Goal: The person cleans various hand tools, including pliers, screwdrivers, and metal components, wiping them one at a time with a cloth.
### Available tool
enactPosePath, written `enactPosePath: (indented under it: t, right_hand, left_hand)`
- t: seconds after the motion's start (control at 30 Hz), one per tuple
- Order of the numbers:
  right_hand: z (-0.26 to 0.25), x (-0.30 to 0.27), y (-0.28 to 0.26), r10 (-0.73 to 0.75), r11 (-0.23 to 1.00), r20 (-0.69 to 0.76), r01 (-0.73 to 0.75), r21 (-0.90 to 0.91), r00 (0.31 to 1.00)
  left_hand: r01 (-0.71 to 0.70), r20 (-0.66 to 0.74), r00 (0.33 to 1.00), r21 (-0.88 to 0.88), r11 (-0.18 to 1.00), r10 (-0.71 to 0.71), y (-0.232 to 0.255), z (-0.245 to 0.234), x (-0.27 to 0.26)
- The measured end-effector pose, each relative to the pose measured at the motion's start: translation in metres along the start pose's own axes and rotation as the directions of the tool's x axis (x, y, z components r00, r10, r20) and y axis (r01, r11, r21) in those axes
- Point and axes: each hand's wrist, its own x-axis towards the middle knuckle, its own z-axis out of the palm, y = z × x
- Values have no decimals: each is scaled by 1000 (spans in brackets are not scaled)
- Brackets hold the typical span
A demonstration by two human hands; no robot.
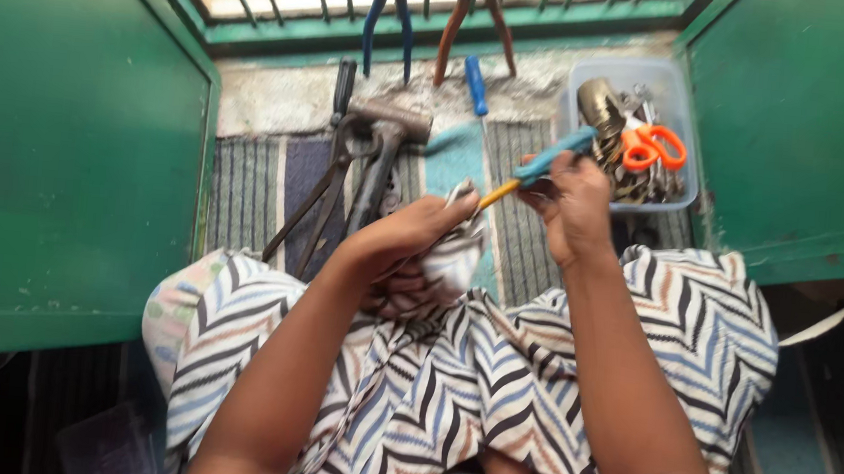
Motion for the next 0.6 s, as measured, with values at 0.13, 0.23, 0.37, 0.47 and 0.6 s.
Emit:
enactPosePath:
  t: [0.13, 0.23, 0.37, 0.47, 0.6]
  right_hand:
    - [-15, 0, -35, -114, 981, -72, 124, 146, 991]
    - [4, -15, -41, -48, 992, 58, 40, 119, 997]
    - [40, -21, -27, -12, 1000, 164, 10, 13, 986]
    - [55, -10, -37, -64, 992, 145, 79, -99, 987]
    - [72, 15, -67, -57, 877, 130, 111, -467, 990]
  left_hand:
    - [-99, 77, 992, -50, 994, 102, -3, -12, -13]
    - [-187, 64, 978, -172, 967, 200, 4, -7, -11]
    - [-122, 5, 992, -101, 987, 123, 13, -10, -24]
    - [-140, -198, 967, 123, 982, 163, 16, -25, -24]
    - [157, -620, 784, 171, 973, -17, 8, -50, -14]
